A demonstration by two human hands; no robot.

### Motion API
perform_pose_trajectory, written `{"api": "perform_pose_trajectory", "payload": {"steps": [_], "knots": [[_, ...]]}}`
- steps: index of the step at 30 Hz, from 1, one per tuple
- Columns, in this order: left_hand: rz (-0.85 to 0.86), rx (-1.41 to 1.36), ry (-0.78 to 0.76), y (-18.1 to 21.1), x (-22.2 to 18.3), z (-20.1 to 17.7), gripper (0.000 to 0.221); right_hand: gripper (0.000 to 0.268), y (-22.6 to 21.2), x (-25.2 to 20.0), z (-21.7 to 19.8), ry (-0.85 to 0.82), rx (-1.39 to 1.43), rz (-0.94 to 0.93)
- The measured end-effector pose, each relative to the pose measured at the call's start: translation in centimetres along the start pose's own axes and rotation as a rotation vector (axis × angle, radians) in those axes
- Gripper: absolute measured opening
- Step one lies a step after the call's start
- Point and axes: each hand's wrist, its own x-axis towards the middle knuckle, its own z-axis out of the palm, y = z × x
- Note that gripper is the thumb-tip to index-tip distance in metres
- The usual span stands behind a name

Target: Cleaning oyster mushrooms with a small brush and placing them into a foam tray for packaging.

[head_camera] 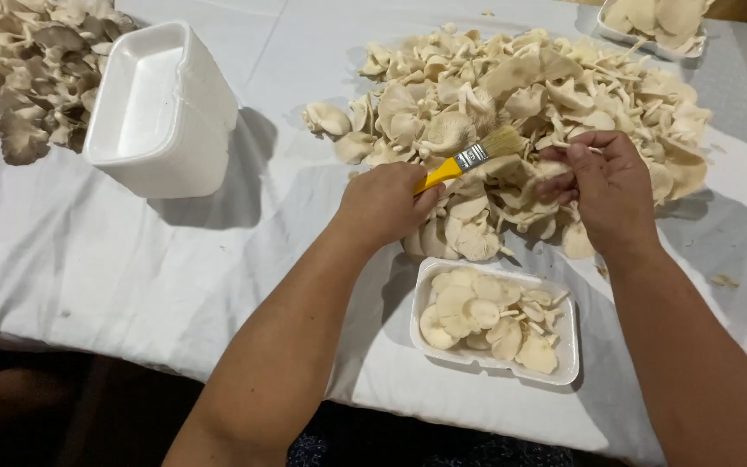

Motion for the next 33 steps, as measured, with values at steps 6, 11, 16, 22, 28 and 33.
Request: {"api": "perform_pose_trajectory", "payload": {"steps": [6,11,16,22,28,33], "knots": [[-0.017,-0.021,0.009,0.1,0.0,-0.3,0.039,0.002,0.2,0.2,-0.4,0.035,-0.038,-0.082],[0.025,-0.031,0.037,-0.2,0.1,0.1,0.038,0.008,1.5,1.0,-1.1,0.121,0.030,-0.099],[0.132,-0.109,0.038,0.1,-0.3,0.0,0.026,0.010,2.0,1.5,-1.5,0.161,0.026,-0.075],[0.149,-0.071,-0.011,0.2,-0.5,-0.2,0.047,0.015,2.6,1.9,-1.9,0.156,-0.042,-0.161],[0.127,-0.138,-0.018,0.2,-0.2,-0.1,0.033,0.012,1.0,1.5,-2.2,0.181,-0.058,-0.185],[0.140,-0.115,-0.027,0.4,-0.6,-0.4,0.026,0.012,-0.9,1.2,-3.3,0.118,-0.197,-0.211]]}}
